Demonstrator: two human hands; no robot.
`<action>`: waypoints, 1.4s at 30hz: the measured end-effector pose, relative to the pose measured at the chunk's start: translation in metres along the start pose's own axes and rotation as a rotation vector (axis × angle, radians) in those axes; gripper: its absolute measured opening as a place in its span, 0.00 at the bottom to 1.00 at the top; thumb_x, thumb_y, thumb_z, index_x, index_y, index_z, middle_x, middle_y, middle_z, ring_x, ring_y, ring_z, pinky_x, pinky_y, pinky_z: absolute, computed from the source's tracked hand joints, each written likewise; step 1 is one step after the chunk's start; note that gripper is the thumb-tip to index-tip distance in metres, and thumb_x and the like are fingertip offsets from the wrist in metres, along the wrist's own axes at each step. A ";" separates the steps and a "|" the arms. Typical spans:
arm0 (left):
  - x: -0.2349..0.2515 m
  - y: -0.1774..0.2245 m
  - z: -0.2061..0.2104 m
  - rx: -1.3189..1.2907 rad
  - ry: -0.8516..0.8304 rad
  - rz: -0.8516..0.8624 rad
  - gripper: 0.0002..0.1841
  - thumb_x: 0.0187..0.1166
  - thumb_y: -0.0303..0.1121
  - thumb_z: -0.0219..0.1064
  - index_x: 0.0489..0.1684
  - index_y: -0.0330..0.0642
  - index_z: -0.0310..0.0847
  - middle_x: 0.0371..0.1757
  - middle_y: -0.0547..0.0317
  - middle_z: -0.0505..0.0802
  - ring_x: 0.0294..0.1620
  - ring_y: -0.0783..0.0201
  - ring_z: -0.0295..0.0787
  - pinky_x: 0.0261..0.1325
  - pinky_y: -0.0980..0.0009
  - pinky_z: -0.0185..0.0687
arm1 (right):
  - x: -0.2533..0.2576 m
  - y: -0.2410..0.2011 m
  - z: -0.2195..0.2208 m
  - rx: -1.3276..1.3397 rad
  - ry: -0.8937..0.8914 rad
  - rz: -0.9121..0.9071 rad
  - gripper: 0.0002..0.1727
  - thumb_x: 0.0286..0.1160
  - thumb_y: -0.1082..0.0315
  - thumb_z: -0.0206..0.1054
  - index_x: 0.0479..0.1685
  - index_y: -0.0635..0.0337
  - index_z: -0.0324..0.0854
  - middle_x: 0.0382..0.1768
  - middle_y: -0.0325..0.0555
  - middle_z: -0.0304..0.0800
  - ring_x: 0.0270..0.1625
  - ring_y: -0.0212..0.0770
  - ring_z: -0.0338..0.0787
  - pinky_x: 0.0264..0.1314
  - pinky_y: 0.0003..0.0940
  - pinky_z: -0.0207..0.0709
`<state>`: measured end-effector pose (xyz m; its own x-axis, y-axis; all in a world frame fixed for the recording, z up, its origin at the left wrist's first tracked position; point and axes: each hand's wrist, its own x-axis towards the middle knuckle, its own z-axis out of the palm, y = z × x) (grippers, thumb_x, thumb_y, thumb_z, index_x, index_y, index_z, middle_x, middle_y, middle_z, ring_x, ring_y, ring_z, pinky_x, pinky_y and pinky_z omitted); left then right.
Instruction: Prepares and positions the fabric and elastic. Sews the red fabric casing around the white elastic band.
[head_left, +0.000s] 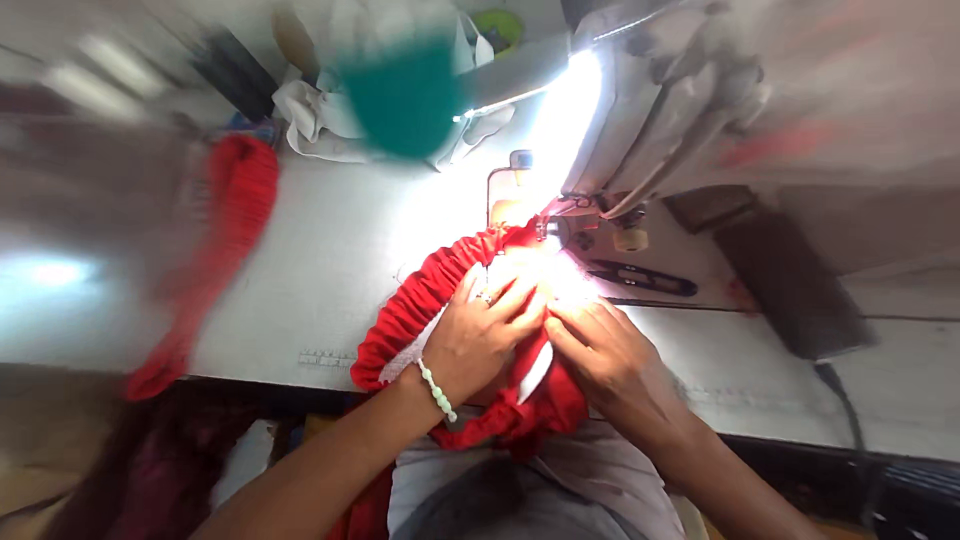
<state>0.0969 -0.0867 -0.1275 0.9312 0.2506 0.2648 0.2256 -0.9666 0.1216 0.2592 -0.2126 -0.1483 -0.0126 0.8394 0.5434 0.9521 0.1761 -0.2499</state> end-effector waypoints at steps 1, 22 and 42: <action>0.004 -0.006 -0.001 -0.029 -0.011 0.001 0.22 0.77 0.22 0.60 0.67 0.53 0.88 0.73 0.52 0.89 0.74 0.47 0.86 0.79 0.36 0.68 | 0.005 0.004 0.002 0.010 -0.004 -0.009 0.13 0.79 0.76 0.58 0.41 0.60 0.91 0.47 0.54 0.95 0.52 0.53 0.93 0.61 0.47 0.82; 0.060 -0.052 -0.005 -0.029 -0.071 0.025 0.18 0.78 0.24 0.64 0.63 0.46 0.90 0.71 0.43 0.88 0.78 0.42 0.80 0.85 0.29 0.52 | 0.048 0.050 0.025 0.029 0.005 0.115 0.14 0.77 0.77 0.61 0.52 0.63 0.92 0.57 0.57 0.93 0.60 0.61 0.91 0.59 0.59 0.82; -0.006 0.037 -0.074 -0.334 -0.405 -0.472 0.21 0.85 0.45 0.64 0.53 0.30 0.84 0.31 0.41 0.91 0.35 0.43 0.93 0.41 0.47 0.87 | 0.046 0.051 0.029 0.020 0.027 0.116 0.13 0.76 0.79 0.62 0.52 0.64 0.91 0.53 0.58 0.94 0.61 0.60 0.90 0.67 0.58 0.78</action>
<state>0.0780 -0.1197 -0.0543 0.8036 0.5365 -0.2577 0.5919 -0.6753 0.4400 0.2987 -0.1500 -0.1593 0.1062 0.8406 0.5312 0.9404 0.0887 -0.3284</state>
